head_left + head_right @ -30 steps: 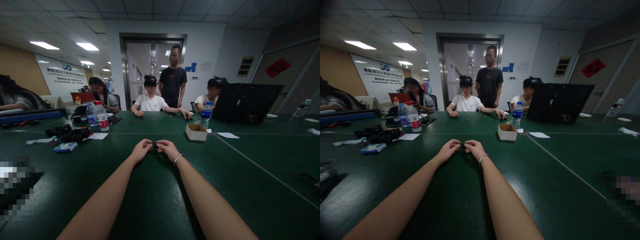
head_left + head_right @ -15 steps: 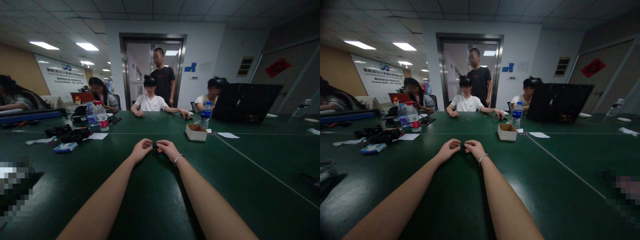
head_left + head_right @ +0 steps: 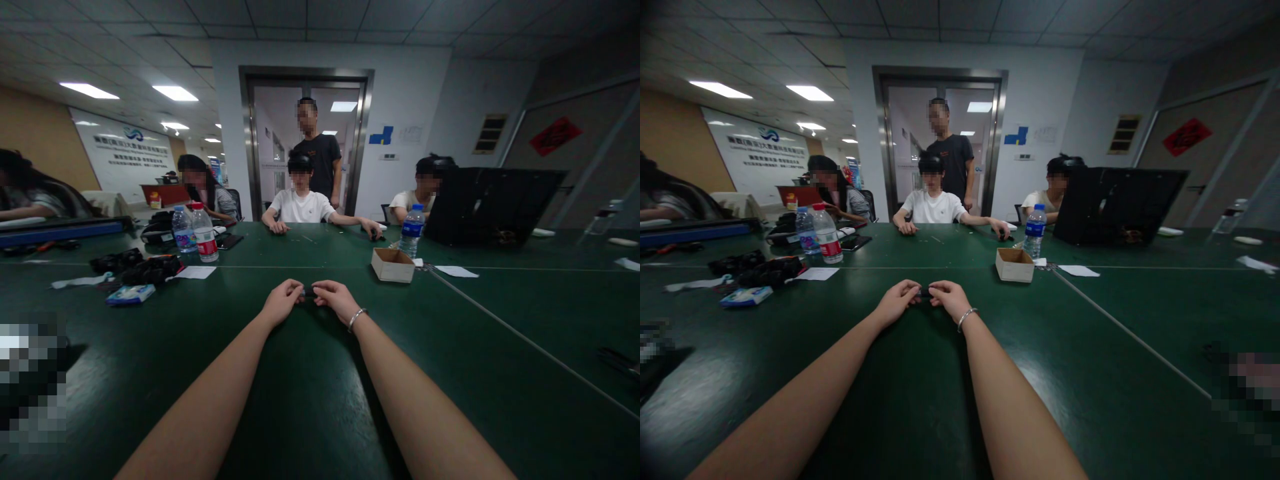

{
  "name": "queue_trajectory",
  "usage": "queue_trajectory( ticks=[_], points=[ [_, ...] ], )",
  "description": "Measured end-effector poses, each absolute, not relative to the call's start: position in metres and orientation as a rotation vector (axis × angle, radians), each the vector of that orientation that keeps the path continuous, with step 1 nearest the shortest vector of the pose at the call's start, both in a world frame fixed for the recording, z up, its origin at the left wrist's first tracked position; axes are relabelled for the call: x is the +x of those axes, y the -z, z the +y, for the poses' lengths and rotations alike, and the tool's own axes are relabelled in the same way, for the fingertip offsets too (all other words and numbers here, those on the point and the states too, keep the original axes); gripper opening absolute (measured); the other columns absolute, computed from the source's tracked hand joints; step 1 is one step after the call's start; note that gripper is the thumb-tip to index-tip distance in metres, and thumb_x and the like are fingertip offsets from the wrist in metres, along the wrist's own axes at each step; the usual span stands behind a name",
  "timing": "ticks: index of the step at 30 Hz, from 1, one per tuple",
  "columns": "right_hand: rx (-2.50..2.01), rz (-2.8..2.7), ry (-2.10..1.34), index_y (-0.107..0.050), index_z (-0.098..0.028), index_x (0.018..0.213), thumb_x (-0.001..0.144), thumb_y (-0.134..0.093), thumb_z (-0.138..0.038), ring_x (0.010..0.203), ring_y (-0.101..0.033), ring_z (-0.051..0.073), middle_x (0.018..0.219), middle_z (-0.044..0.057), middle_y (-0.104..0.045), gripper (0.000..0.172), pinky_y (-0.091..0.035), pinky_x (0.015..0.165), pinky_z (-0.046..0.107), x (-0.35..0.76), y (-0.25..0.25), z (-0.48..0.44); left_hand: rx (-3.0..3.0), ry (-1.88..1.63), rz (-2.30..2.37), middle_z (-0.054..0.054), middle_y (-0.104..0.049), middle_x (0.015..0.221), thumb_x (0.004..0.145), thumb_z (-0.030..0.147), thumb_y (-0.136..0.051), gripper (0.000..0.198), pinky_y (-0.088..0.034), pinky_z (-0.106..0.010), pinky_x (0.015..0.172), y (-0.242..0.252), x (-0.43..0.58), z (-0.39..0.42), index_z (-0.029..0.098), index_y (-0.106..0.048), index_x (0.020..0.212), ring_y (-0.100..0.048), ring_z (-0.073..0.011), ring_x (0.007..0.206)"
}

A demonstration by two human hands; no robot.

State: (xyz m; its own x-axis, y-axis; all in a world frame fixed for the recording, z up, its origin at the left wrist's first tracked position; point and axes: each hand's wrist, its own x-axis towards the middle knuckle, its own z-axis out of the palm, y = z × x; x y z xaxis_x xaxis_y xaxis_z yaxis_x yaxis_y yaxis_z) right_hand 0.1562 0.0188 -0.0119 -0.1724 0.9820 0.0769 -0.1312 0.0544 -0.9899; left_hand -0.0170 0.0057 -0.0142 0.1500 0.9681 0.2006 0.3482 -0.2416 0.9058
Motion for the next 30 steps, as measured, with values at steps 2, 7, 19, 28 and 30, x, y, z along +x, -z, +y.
queue_trajectory(
  ticks=[2, 7, 19, 28, 30],
  points=[
    [-0.977, -1.279, -1.339, -0.065, -0.009, 0.086, 0.075, -0.063, -0.004, 0.053, -0.060, 0.008, 0.069, 0.004, -0.064, 0.012, -0.051, 0.050, 0.015, 0.1563, 0.0124, 0.0193, 1.710, -1.092, 1.244, -0.003, -0.064, 0.084, 0.079, 0.039, -0.052, 0.029, -0.044, -0.026, 0.072, 0.0130, -0.0179, 0.0049, 0.019, -0.056, 0.100, -0.059, -0.0148, 0.077],
    [-0.976, -1.285, -1.342, -0.065, -0.009, 0.087, 0.075, -0.062, -0.004, 0.054, -0.060, 0.008, 0.071, 0.004, -0.065, 0.013, -0.051, 0.050, 0.015, 0.1568, 0.0143, 0.0217, 1.716, -1.114, 1.211, -0.004, -0.063, 0.090, 0.077, 0.033, -0.056, 0.028, -0.045, -0.028, 0.076, 0.0113, -0.0192, 0.0040, 0.018, -0.057, 0.101, -0.059, -0.0159, 0.083],
    [-0.982, -1.292, -1.343, -0.065, -0.009, 0.087, 0.074, -0.063, -0.005, 0.052, -0.059, 0.008, 0.071, 0.004, -0.065, 0.014, -0.050, 0.050, 0.015, 0.1571, 0.0138, 0.0208, 1.770, -1.168, 1.180, -0.007, -0.063, 0.094, 0.073, 0.024, -0.061, 0.024, -0.045, -0.031, 0.083, 0.0129, -0.0194, 0.0057, 0.017, -0.060, 0.096, -0.058, -0.0172, 0.089],
    [-0.983, -1.318, -1.333, -0.065, -0.010, 0.089, 0.073, -0.067, -0.009, 0.054, -0.060, 0.008, 0.072, 0.004, -0.065, 0.016, -0.051, 0.052, 0.016, 0.1591, 0.0185, 0.0252, 1.751, -1.137, 1.193, -0.007, -0.063, 0.095, 0.073, 0.025, -0.062, 0.024, -0.046, -0.033, 0.084, 0.0093, -0.0192, 0.0026, 0.017, -0.060, 0.095, -0.058, -0.0181, 0.090],
    [-0.978, -1.324, -1.331, -0.066, -0.010, 0.089, 0.072, -0.068, -0.011, 0.054, -0.060, 0.008, 0.071, 0.004, -0.065, 0.017, -0.052, 0.052, 0.016, 0.1600, 0.0199, 0.0265, 1.750, -1.133, 1.197, -0.007, -0.063, 0.095, 0.074, 0.025, -0.061, 0.023, -0.046, -0.032, 0.084, 0.0092, -0.0189, 0.0025, 0.017, -0.060, 0.095, -0.058, -0.0179, 0.089]
  ],
)
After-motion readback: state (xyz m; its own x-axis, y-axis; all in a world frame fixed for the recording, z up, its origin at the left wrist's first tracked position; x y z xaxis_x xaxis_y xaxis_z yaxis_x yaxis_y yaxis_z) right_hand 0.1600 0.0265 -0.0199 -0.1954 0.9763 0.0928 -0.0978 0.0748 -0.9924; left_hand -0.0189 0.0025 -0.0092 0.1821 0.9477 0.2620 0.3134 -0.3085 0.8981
